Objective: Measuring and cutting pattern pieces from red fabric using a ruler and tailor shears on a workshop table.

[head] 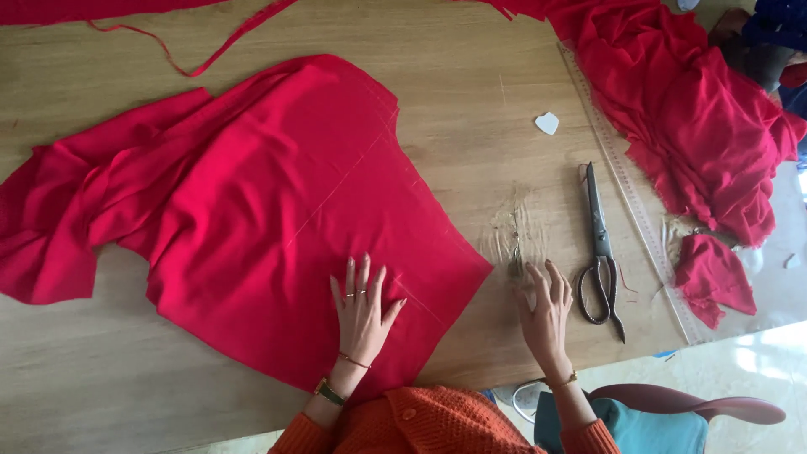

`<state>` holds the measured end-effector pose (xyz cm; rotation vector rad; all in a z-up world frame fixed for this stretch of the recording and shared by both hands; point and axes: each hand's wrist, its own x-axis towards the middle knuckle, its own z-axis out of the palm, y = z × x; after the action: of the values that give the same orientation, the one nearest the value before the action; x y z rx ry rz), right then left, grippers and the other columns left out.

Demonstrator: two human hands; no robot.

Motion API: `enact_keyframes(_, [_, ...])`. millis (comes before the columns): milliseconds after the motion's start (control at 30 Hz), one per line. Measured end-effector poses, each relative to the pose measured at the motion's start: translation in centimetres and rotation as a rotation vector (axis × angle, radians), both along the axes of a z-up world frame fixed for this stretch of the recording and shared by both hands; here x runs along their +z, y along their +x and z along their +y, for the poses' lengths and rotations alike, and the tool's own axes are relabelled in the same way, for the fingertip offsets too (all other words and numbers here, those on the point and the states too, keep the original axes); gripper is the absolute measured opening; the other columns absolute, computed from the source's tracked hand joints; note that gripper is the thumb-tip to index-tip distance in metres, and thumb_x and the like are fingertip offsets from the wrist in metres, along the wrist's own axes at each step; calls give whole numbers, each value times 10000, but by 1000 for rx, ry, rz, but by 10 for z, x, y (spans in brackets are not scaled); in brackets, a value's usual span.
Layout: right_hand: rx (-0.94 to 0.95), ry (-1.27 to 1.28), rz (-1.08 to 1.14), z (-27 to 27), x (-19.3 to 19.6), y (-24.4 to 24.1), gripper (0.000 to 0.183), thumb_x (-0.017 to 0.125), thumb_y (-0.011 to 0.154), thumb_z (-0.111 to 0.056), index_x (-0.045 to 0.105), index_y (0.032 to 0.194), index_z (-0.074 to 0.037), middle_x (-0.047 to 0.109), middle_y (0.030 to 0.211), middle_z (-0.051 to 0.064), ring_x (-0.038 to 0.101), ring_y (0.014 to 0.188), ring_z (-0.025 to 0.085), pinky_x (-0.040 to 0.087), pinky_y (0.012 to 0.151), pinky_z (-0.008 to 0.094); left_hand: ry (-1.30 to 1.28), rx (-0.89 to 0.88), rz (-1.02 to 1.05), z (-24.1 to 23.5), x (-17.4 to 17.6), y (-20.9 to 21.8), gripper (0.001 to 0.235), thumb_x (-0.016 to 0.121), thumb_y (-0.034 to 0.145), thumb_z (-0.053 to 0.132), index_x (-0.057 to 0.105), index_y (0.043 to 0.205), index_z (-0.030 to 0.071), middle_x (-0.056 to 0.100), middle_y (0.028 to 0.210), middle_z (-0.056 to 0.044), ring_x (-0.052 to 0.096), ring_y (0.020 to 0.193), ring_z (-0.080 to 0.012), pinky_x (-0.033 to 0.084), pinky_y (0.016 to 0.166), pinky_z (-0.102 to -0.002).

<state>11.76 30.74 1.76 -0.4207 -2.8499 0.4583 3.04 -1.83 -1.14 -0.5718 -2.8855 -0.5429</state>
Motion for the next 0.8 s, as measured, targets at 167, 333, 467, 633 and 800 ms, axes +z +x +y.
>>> enact_keyframes(167, [139,44,34,-23,-12,1,583,731,888,-312,571,1430,-169,472,1536,170,464,1371,382,397,1068,489,251,-176,14,22,-6,23,554,830,777,550,628,1124,170,535,1380,-96,434,1428,-385,323,1133,-666])
enact_keyframes(333, [336,-25,22,-61,-8,3,641,757,853,-419,584,1424,-184,454,1577,146,389,1474,353,357,1122,484,180,-299,1,54,-36,42,512,840,747,536,614,1061,201,543,1215,-16,459,1380,-295,353,1141,-588])
enact_keyframes(467, [374,-120,4,-60,-5,9,609,690,908,-380,553,1468,-183,434,1586,175,363,1488,369,335,1152,492,243,-210,33,57,-29,39,209,770,879,425,654,918,256,589,988,67,557,1149,-200,405,1006,-487])
enact_keyframes(633, [360,-167,-20,-51,0,15,612,656,936,-363,515,1503,-181,399,1609,178,336,1506,360,340,1154,475,396,-86,-52,48,-7,35,111,781,875,423,702,883,344,652,923,169,576,1031,-133,409,890,-392])
enact_keyframes(800, [378,-183,-46,-50,3,14,598,640,954,-340,505,1510,-165,400,1604,188,339,1495,380,343,1150,489,447,-47,-21,41,23,30,87,758,906,353,714,848,305,707,897,150,615,948,-145,417,834,-360])
